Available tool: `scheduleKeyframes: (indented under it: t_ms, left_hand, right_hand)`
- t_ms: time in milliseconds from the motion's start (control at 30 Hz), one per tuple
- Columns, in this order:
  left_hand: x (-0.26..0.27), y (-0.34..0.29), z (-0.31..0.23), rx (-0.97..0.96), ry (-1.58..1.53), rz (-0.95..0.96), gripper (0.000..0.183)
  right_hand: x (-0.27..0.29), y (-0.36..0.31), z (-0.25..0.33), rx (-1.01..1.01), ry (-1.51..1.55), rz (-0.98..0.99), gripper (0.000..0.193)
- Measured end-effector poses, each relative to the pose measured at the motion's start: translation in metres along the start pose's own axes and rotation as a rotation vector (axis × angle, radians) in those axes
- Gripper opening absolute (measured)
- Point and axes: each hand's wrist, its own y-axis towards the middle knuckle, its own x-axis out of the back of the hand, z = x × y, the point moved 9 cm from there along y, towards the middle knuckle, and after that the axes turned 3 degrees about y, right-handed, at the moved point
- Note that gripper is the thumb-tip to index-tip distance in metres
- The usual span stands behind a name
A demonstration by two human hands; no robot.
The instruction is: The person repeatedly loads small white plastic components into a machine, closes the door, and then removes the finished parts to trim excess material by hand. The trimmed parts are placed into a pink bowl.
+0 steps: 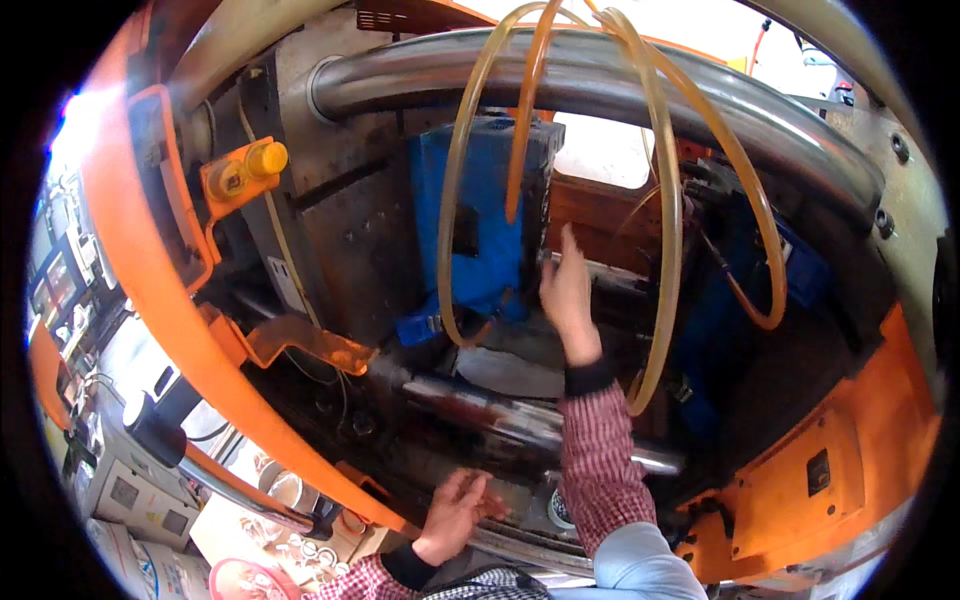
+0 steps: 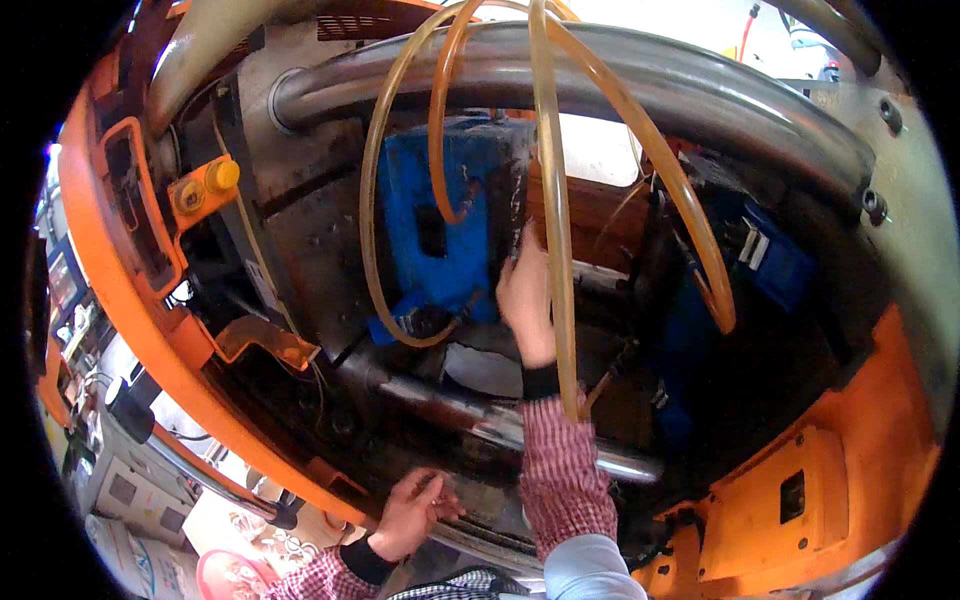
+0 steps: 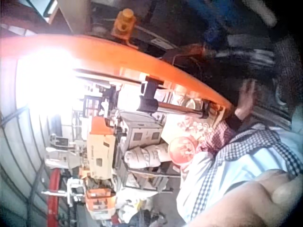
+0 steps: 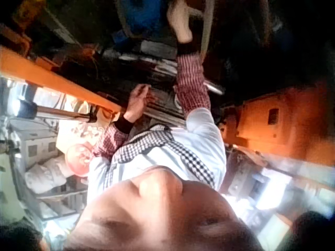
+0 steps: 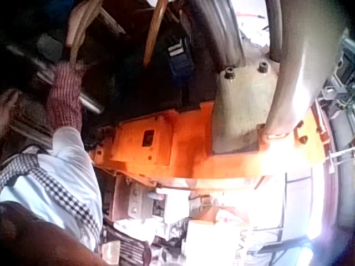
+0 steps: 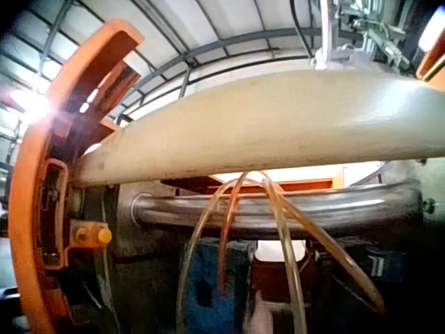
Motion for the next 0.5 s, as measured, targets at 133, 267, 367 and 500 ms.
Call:
scheduleKeyframes:
  t_ms: [133, 267, 367, 500]
  left_hand:
    - [0.006, 0.003, -0.018, -0.115, -0.049, 0.019, 0.025]
    - [-0.011, 0.004, -0.028, -0.118, -0.105, 0.101, 0.031]
    - [-0.015, 0.001, -0.033, -0.174, 0.019, 0.083, 0.036]
    - [-0.020, -0.003, -0.032, -0.123, 0.039, 0.125, 0.041]
  right_hand:
    - [0.021, -0.125, 0.092, -0.024, 0.520, 0.845, 0.011]
    - [0.040, -0.189, 0.097, -0.256, 0.616, 0.962, 0.018]
    - [0.059, -0.187, 0.112, -0.120, 0.607, 0.809, 0.016]
    - [0.062, -0.188, 0.118, -0.166, 0.578, 0.815, 0.015]
